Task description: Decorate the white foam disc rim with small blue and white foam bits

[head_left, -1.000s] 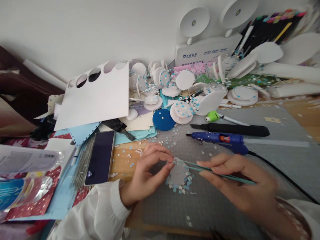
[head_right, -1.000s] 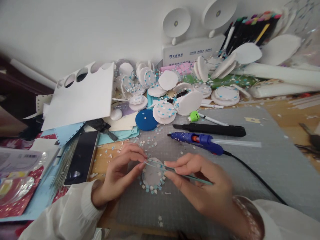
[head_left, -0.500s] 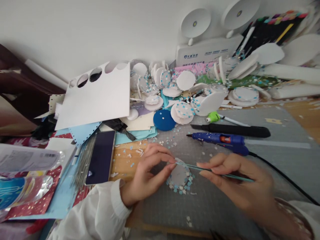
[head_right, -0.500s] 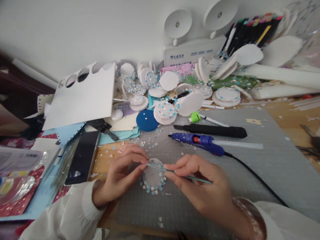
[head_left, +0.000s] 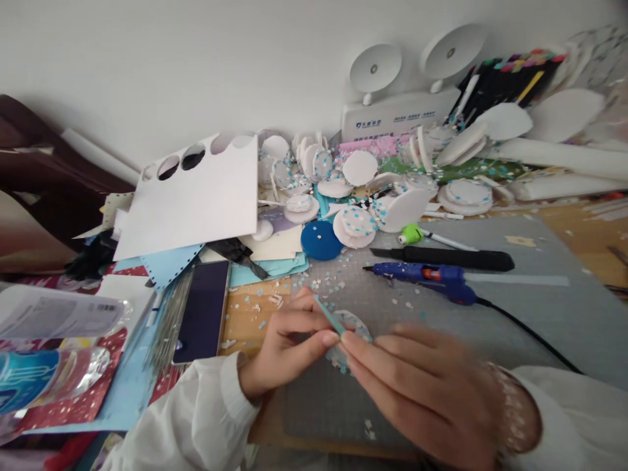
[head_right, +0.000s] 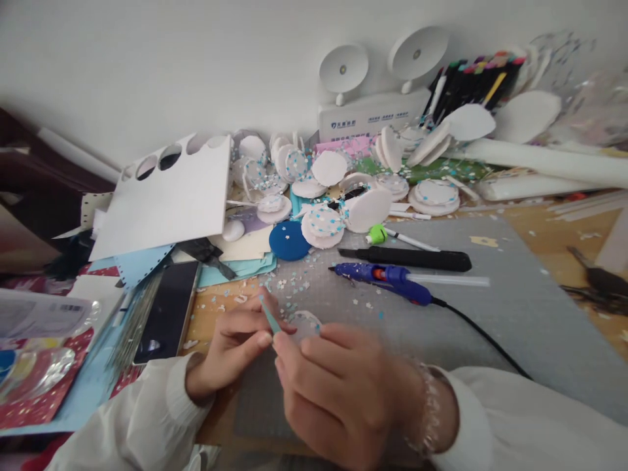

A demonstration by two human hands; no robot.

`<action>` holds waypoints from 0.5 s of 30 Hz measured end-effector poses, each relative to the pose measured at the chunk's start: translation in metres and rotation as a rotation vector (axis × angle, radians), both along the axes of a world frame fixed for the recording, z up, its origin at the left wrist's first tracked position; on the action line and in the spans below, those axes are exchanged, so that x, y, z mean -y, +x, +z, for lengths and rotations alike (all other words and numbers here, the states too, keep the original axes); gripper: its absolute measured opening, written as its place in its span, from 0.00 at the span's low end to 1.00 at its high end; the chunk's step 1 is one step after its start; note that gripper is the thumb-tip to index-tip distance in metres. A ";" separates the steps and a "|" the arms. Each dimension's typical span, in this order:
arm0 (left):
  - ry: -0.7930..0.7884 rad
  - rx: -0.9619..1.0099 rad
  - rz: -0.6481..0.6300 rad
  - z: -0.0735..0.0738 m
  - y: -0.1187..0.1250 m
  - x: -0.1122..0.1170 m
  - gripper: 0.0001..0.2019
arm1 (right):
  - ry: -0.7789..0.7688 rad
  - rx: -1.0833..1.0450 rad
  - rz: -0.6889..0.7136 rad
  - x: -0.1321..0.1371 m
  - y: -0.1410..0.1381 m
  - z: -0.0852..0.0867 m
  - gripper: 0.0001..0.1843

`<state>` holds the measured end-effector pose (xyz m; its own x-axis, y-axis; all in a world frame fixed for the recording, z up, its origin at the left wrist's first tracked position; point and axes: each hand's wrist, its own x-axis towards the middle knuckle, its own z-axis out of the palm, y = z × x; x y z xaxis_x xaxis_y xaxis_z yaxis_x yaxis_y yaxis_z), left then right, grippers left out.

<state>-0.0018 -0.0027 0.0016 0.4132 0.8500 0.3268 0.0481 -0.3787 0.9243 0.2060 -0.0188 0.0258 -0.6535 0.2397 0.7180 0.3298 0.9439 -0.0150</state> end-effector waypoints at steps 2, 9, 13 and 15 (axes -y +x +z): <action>-0.128 0.069 0.000 -0.002 -0.001 0.001 0.15 | 0.065 0.030 0.002 -0.004 -0.010 -0.004 0.12; -0.439 0.173 0.076 -0.015 -0.002 0.006 0.14 | 0.128 0.030 0.007 -0.009 -0.021 -0.011 0.06; -0.471 0.197 0.095 -0.016 -0.002 0.005 0.17 | 0.010 0.069 0.012 -0.006 -0.006 -0.010 0.10; -0.460 0.185 0.097 -0.018 -0.004 0.002 0.18 | -0.063 0.002 -0.068 0.001 0.012 -0.014 0.09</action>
<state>-0.0056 -0.0048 -0.0164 0.2956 0.9548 -0.0308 -0.1170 0.0682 0.9908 0.2179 -0.0200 0.0119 -0.6361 0.3280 0.6984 0.3928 0.9167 -0.0729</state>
